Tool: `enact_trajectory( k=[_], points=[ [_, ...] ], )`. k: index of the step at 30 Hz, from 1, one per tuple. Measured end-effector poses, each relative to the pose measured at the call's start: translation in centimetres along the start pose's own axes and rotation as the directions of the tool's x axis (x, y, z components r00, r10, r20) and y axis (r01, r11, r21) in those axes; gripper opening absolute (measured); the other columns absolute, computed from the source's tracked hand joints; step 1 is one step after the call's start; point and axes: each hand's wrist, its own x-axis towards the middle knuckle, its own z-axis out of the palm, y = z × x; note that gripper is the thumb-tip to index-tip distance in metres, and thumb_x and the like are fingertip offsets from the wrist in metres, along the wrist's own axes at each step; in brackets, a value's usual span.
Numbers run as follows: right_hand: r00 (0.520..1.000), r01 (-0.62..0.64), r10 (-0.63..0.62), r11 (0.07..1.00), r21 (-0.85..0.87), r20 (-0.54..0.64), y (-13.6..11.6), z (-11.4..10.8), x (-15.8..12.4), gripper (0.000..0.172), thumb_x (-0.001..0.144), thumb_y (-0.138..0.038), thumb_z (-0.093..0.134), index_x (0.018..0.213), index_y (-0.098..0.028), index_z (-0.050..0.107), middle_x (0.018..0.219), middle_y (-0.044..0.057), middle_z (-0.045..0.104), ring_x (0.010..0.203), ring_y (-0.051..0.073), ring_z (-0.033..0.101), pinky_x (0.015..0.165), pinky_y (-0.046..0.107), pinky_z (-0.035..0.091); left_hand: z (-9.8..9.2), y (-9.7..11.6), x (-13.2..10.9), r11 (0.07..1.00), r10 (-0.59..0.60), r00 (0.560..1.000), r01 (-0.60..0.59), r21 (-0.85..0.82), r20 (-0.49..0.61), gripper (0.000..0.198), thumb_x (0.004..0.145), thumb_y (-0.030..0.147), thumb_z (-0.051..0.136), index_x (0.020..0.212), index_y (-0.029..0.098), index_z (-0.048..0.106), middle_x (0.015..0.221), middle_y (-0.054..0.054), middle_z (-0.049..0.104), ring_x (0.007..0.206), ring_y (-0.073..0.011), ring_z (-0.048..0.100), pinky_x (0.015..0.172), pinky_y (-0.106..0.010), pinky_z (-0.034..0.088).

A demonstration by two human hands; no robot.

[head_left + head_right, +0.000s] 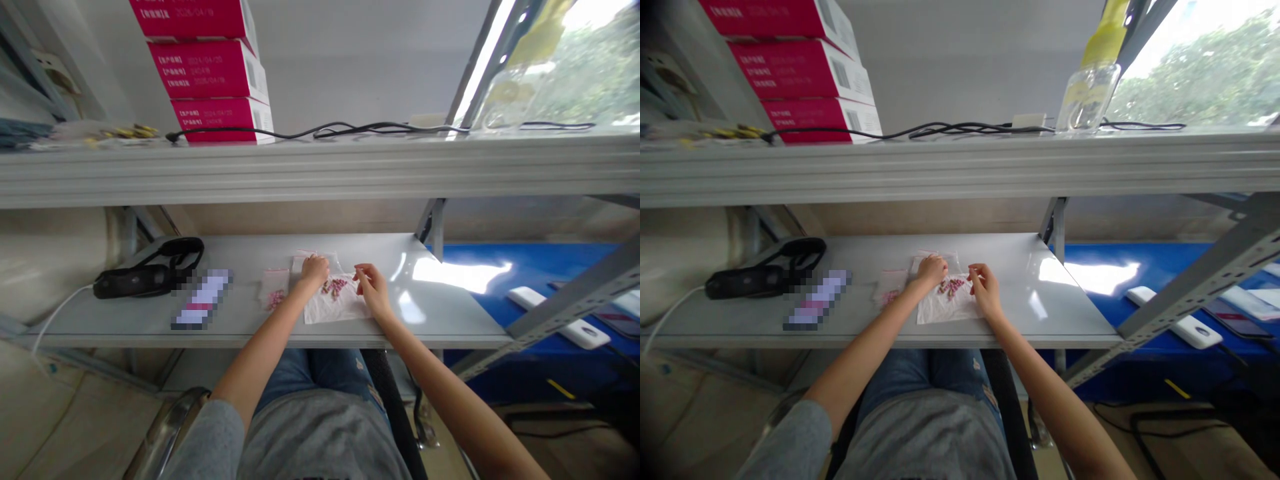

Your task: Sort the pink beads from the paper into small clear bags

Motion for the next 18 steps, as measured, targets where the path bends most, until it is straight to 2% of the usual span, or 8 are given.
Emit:
enact_trajectory(
  k=[3,8,12,18],
  points=[
    [1.0,0.0,0.0,1.0,0.002,0.008,-0.1,0.0,-0.1,0.028,0.081,-0.045,0.048,0.09,-0.019,0.055,0.068,-0.002,0.054,0.042,0.007,0.046,0.04,0.021,0.037,0.3,0.0,-0.1,0.999,-0.035,0.999,0.035,-0.004,-0.001,0.021,0.08,0.014,0.045,0.083,0.014,0.066,0.091,-0.01,0.067,0.095,-0.02,0.057,0.084,-0.03,0.041],
    [1.0,0.012,-0.012,1.0,0.002,0.012,-0.3,0.0,-0.1,0.028,0.081,-0.045,0.048,0.09,-0.019,0.055,0.069,-0.002,0.054,0.043,0.007,0.046,0.04,0.021,0.037,0.4,0.2,-0.4,0.997,-0.077,0.996,0.076,-0.03,-0.037,0.029,0.081,0.01,0.04,0.104,0.017,0.057,0.091,-0.01,0.065,0.089,-0.0197,0.06,0.075,-0.029,0.044],
    [1.0,0.01,-0.01,1.0,-0.008,0.009,-0.2,0.0,-0.1,0.029,0.081,-0.045,0.048,0.089,-0.019,0.055,0.07,-0.001,0.054,0.043,0.007,0.046,0.04,0.021,0.037,0.3,0.3,-0.5,0.996,-0.081,0.995,0.079,-0.052,-0.056,0.028,0.082,0.008,0.039,0.104,0.018,0.055,0.088,-0.01,0.064,0.085,-0.0201,0.06,0.071,-0.029,0.044],
    [1.0,0.015,-0.015,1.0,-0.006,-0.01,-0.3,-0.1,-0.1,0.027,0.081,-0.044,0.049,0.089,-0.019,0.055,0.07,-0.002,0.052,0.044,0.007,0.046,0.041,0.021,0.037,-0.8,0.2,-0.7,0.996,-0.049,0.993,0.041,-0.077,-0.106,0.024,0.086,0.011,0.039,0.104,0.018,0.053,0.092,-0.009,0.063,0.092,-0.0201,0.057,0.075,-0.03,0.043]
  ],
)
